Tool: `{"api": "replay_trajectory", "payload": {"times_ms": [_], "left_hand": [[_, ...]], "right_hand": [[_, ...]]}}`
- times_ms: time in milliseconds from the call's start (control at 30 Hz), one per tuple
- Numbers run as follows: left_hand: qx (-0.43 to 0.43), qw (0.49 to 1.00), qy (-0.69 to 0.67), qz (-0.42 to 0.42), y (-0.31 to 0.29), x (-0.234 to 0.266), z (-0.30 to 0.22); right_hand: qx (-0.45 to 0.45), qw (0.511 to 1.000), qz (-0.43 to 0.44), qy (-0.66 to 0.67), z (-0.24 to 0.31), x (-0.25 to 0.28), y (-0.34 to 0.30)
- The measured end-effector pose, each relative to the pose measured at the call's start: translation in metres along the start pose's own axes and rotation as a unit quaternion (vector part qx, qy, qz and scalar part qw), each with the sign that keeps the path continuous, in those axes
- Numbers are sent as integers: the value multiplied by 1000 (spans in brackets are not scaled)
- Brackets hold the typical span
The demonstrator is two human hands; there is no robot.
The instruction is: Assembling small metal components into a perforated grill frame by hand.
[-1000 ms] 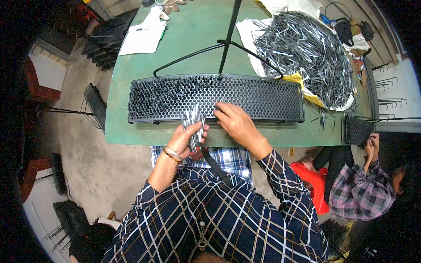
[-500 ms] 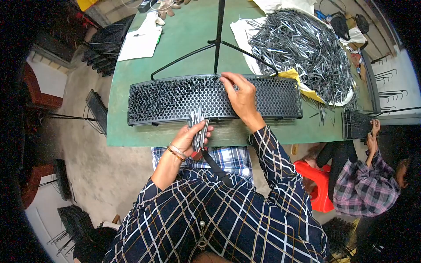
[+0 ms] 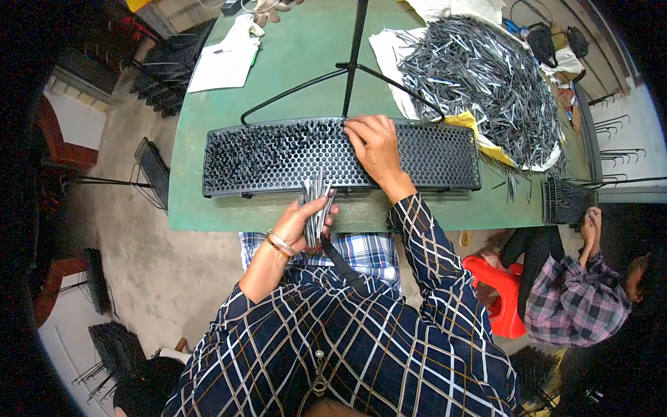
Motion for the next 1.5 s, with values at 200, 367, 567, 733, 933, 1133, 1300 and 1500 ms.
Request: {"api": "replay_trajectory", "payload": {"times_ms": [200, 367, 567, 733, 933, 1133, 1300, 1500], "left_hand": [[-18, 1000, 16, 10, -3, -8, -7], [-36, 998, 31, 36, -6, -17, -11], [-53, 996, 55, 44, -4, -16, -9], [-37, 997, 56, 31, 2, -6, -2], [-20, 999, 18, 24, 4, -2, 3], [-16, 999, 37, 9, 4, 0, 5], [-15, 999, 28, 4, 3, -1, 7], [-5, 1000, 5, 14, 3, -3, 4]], "right_hand": [[-13, 1000, -23, 5, 16, 14, 2], [-290, 862, 247, 335, 11, -35, -38], [-394, 776, 234, 433, 14, -36, -48], [-412, 781, 166, 438, -8, -34, -48], [-210, 953, -3, 218, -8, -4, 1], [-118, 984, -16, 134, -3, -13, 6], [-59, 996, -17, 69, 9, -9, 8], [-10, 1000, 26, 14, 17, -15, 4]]}}
Point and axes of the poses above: each hand's wrist, its own y-axis towards the middle knuckle, its own x-axis out of the back of the hand, z = x × y, the point moved 9 cm from there along y, towards the middle knuckle, and after that the axes turned 3 degrees about z, right-handed, at the moved point
